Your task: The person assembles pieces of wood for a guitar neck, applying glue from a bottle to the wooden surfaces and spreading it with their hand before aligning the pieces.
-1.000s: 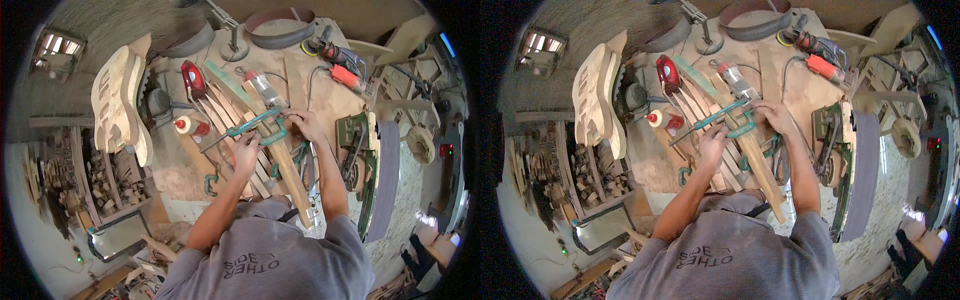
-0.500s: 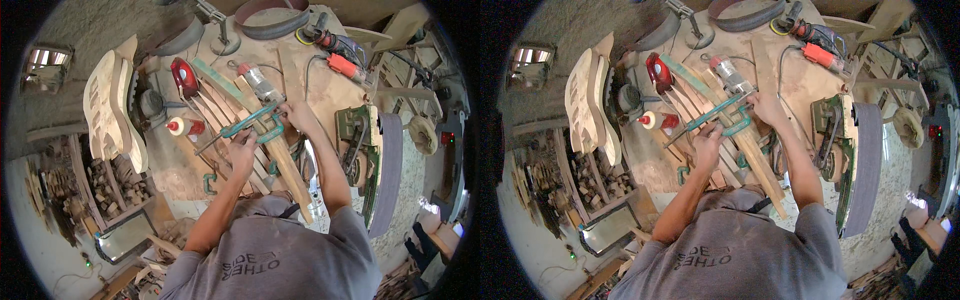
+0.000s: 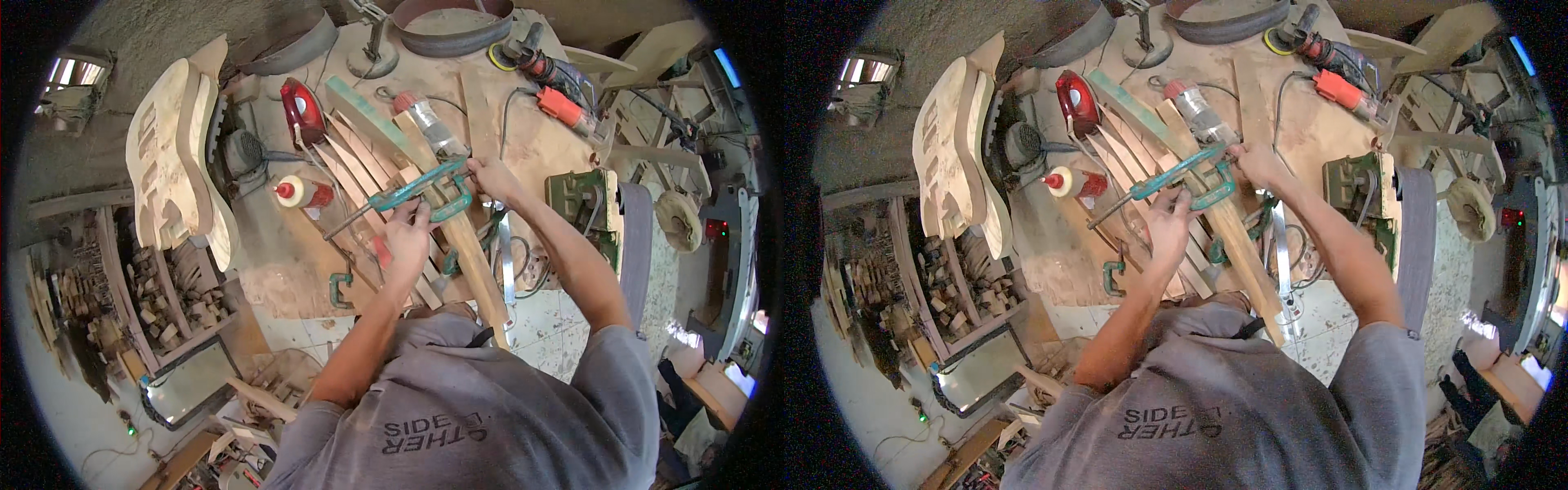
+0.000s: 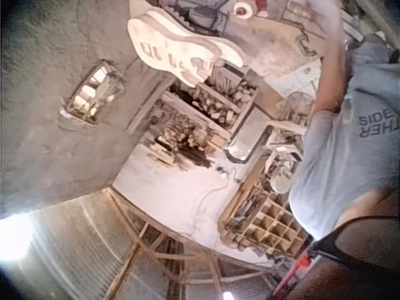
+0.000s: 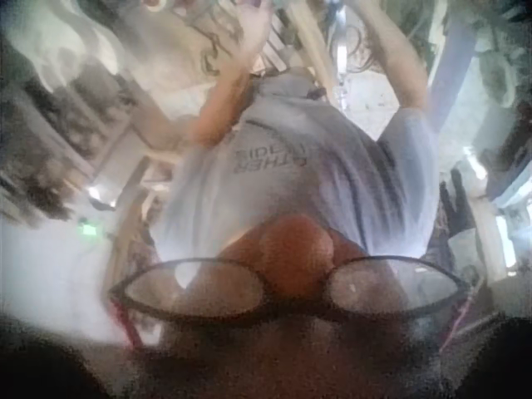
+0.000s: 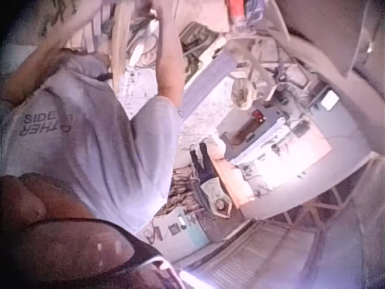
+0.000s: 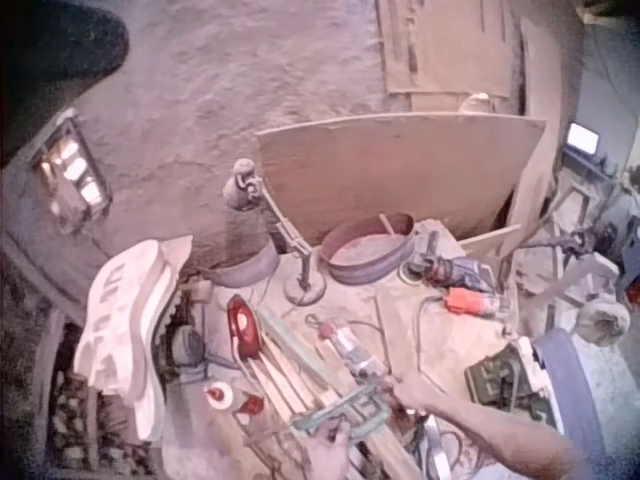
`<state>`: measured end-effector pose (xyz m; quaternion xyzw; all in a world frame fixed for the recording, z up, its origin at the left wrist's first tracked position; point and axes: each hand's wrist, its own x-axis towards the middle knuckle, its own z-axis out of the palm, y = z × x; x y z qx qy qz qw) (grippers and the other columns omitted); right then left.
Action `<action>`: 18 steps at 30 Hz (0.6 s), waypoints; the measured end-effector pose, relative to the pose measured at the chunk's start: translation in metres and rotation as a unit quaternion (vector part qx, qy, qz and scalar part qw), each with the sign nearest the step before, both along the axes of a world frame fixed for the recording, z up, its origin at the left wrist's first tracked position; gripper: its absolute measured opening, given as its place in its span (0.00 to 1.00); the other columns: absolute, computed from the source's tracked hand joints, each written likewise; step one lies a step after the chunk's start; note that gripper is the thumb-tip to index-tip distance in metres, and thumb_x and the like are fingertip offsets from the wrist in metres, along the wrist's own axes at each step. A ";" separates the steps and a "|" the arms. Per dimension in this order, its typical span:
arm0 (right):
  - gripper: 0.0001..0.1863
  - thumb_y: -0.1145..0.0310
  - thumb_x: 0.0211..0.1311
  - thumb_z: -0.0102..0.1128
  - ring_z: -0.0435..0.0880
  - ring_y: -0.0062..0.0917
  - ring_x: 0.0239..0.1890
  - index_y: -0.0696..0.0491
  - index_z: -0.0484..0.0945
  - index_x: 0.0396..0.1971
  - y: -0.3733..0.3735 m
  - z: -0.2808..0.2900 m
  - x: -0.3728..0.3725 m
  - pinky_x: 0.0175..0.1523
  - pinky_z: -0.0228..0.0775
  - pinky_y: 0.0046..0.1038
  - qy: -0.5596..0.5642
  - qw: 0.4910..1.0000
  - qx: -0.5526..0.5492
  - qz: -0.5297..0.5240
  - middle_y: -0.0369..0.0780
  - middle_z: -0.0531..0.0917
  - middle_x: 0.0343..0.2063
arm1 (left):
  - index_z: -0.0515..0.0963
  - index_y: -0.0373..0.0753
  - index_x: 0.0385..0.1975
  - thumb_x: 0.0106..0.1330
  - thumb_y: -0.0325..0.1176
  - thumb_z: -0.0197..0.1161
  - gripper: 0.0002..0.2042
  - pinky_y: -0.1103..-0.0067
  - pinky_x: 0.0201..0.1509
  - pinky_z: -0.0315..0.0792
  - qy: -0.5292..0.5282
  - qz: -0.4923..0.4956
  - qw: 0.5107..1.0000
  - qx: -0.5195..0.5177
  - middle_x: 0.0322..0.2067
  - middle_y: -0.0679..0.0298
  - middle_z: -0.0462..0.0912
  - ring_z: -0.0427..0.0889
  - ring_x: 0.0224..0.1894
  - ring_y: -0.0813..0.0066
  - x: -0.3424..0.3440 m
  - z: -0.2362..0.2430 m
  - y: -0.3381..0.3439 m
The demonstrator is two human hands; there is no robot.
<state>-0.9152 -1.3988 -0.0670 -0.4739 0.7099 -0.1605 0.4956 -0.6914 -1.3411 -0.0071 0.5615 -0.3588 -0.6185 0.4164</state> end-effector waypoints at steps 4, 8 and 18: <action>0.21 0.57 0.70 0.45 0.75 0.30 0.17 0.55 0.81 0.45 -0.028 0.043 0.004 0.25 0.66 0.38 0.001 0.981 0.154 0.115 0.40 0.75 0.15 | 0.76 0.24 0.48 0.73 0.29 0.55 0.13 0.73 0.42 0.85 0.022 0.020 1.000 -0.010 0.41 0.54 0.81 0.83 0.40 0.67 0.003 -0.021 0.002; 0.15 0.53 0.66 0.47 0.59 0.17 0.11 0.45 0.76 0.26 -0.048 0.046 -0.013 0.17 0.48 0.23 -0.058 0.940 0.331 0.061 0.30 0.66 0.12 | 0.77 0.27 0.48 0.70 0.26 0.58 0.11 0.73 0.38 0.83 -0.028 0.022 0.998 -0.056 0.40 0.56 0.82 0.82 0.37 0.70 -0.012 -0.033 0.004; 0.26 0.50 0.67 0.58 0.81 0.40 0.37 0.59 0.74 0.50 0.090 0.061 0.039 0.44 0.72 0.39 0.125 0.944 -0.244 -0.185 0.48 0.80 0.32 | 0.74 0.23 0.50 0.73 0.33 0.58 0.16 0.74 0.40 0.83 0.031 -0.040 0.999 0.013 0.42 0.53 0.81 0.84 0.40 0.71 0.024 -0.018 0.011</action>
